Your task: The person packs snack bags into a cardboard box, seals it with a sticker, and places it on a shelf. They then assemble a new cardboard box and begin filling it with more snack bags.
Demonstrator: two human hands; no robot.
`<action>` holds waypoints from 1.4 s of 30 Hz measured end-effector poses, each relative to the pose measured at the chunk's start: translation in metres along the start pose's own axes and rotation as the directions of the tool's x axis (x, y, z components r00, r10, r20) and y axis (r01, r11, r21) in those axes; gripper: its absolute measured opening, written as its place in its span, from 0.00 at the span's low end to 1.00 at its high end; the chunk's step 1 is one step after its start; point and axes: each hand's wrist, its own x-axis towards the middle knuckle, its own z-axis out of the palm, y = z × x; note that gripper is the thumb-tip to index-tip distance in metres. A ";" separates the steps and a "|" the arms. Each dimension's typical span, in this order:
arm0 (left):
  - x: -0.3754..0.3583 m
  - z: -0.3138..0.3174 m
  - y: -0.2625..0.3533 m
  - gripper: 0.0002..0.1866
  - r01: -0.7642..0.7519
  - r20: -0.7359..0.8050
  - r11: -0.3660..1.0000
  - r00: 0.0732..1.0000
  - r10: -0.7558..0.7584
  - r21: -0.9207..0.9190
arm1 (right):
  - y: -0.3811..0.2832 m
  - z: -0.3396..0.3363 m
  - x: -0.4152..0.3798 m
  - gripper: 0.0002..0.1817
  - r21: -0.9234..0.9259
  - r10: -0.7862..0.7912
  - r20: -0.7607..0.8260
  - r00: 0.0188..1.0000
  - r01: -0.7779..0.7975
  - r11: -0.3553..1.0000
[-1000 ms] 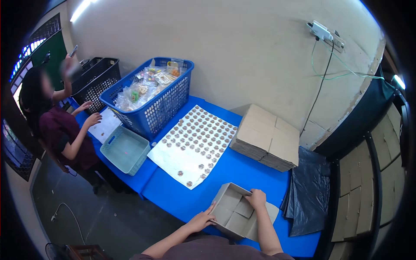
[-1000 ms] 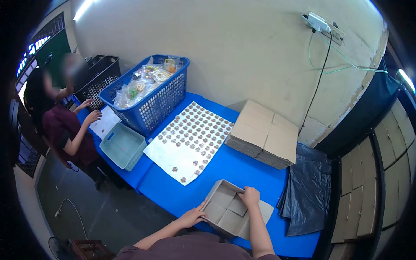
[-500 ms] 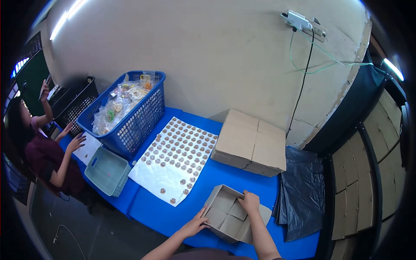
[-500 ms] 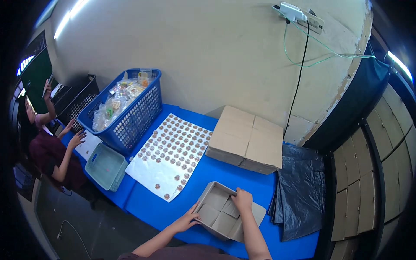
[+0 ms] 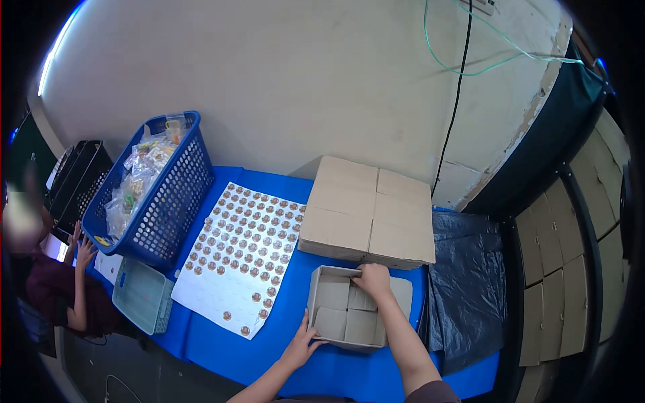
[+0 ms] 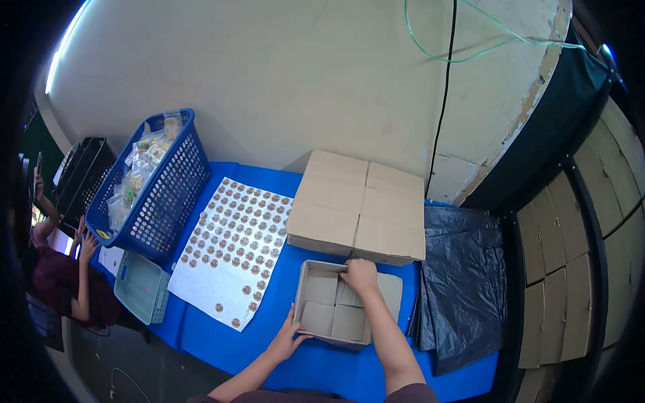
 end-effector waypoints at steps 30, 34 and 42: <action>-0.012 -0.052 0.034 0.46 0.095 -0.177 0.994 0.981 -0.084 0.053 | 0.012 0.006 0.028 0.25 -0.151 0.071 -0.044 0.997 -0.077 0.986; -0.095 -0.093 0.023 0.46 0.128 -0.371 0.991 0.923 -0.101 0.048 | 0.010 0.011 0.025 0.22 -0.149 0.083 -0.053 0.995 -0.090 0.985; -0.331 -0.116 -0.027 0.46 0.125 -0.786 0.867 0.374 -0.492 -0.483 | 0.029 0.017 0.017 0.18 -0.309 -0.039 0.012 0.999 0.040 0.950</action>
